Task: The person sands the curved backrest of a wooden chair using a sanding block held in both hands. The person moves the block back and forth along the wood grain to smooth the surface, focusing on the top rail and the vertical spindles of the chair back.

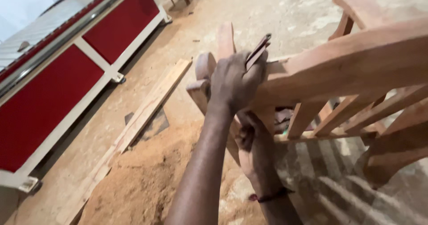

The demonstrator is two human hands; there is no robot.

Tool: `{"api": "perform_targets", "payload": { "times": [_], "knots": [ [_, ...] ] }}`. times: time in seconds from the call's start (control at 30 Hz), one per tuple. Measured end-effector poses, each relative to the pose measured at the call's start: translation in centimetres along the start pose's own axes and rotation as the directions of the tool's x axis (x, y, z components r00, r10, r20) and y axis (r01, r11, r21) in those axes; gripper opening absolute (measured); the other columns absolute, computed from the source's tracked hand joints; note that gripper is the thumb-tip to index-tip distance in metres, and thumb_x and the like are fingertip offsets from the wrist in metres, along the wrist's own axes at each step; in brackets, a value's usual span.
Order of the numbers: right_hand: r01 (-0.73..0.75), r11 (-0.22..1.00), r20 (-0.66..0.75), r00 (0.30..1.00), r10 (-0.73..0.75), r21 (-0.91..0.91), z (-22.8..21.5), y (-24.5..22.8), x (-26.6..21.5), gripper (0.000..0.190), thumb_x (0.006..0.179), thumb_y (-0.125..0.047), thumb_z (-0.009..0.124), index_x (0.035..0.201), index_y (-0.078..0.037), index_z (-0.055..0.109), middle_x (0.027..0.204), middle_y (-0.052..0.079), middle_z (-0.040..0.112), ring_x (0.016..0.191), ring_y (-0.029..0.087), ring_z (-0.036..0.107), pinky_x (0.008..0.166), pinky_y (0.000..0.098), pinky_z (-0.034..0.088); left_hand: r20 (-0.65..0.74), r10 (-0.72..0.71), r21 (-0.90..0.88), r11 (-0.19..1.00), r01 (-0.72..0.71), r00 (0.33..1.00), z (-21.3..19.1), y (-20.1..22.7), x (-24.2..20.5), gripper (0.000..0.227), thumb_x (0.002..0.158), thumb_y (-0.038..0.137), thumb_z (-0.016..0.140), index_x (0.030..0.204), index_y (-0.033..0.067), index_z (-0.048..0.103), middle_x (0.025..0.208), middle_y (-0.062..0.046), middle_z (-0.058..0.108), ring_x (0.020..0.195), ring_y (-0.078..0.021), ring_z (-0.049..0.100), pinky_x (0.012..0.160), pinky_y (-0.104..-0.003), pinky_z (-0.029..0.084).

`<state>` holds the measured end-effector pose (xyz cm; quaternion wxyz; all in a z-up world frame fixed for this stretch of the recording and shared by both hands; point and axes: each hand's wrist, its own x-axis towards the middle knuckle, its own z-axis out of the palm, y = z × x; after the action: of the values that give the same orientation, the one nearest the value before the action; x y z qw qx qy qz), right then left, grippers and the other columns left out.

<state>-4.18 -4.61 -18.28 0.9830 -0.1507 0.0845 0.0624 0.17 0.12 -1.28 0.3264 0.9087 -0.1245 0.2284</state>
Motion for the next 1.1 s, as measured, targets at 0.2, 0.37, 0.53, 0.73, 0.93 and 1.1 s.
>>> {"api": "perform_targets", "payload": {
  "times": [0.2,0.37,0.53,0.73,0.93,1.1],
  "knots": [
    [0.036,0.974,0.072,0.997,-0.02,-0.225,0.2,-0.6,-1.0,0.017,0.087,-0.016,0.076,0.102,-0.016,0.07,0.077,-0.011,0.063,0.058,0.002,0.048,0.05,0.0196,0.034,0.007,-0.038,0.016,0.999,0.038,0.999,-0.8,1.1,0.5,0.045,0.092,0.048,0.05,0.077,0.0113,0.071,0.07,-0.014,0.072,0.072,-0.0346,0.073,0.07,-0.049,0.053],
    [0.017,0.964,0.152,0.988,0.025,-0.267,-0.4,-0.7,-1.1,0.023,0.091,-0.022,0.075,0.114,-0.017,0.071,0.084,-0.013,0.06,0.061,0.001,0.046,0.06,0.0203,0.042,-0.03,0.037,-0.009,0.999,-0.037,0.999,-0.5,0.5,0.4,0.038,0.09,0.04,0.05,0.077,0.0122,0.072,0.072,-0.015,0.071,0.072,-0.0352,0.071,0.071,-0.049,0.053],
    [-0.027,0.971,0.047,0.998,0.04,-0.237,2.0,-1.3,-1.4,0.029,0.095,-0.026,0.068,0.122,-0.015,0.07,0.097,-0.01,0.066,0.062,0.004,0.046,0.063,0.0238,0.044,0.029,-0.038,-0.005,0.999,0.038,0.999,-0.7,1.0,0.6,0.043,0.093,0.044,0.052,0.074,0.0096,0.069,0.067,-0.015,0.069,0.067,-0.033,0.071,0.066,-0.049,0.051],
    [-0.045,0.986,0.047,0.997,0.053,-0.163,2.8,-0.3,-2.0,0.022,0.098,-0.025,0.057,0.118,-0.018,0.063,0.084,-0.013,0.065,0.049,0.004,0.038,0.046,0.0228,0.032,0.008,0.003,-0.042,0.999,-0.003,1.0,-1.0,1.2,0.7,0.038,0.093,0.042,0.054,0.076,0.0117,0.07,0.069,-0.012,0.072,0.069,-0.0313,0.073,0.068,-0.047,0.053],
    [-0.01,0.978,0.145,0.989,0.04,-0.207,3.2,-0.1,-2.2,0.006,0.098,-0.018,0.057,0.097,-0.014,0.06,0.061,-0.004,0.043,0.047,0.007,0.038,0.043,0.0255,0.031,0.026,-0.038,-0.051,0.998,0.039,0.999,-0.5,0.3,0.9,0.032,0.085,0.036,0.052,0.08,0.0126,0.072,0.071,-0.015,0.073,0.071,-0.0348,0.074,0.07,-0.049,0.056],
    [0.063,0.993,0.229,0.97,-0.086,0.105,4.6,1.9,-1.4,0.008,0.104,-0.014,0.063,0.097,-0.011,0.058,0.067,-0.006,0.042,0.054,0.003,0.036,0.048,0.0223,0.026,-0.041,0.006,0.001,1.0,-0.006,0.999,-0.4,0.1,0.0,0.041,0.092,0.045,0.052,0.082,0.0115,0.073,0.077,-0.018,0.072,0.078,-0.0406,0.071,0.07,-0.053,0.052]
  ]
}}
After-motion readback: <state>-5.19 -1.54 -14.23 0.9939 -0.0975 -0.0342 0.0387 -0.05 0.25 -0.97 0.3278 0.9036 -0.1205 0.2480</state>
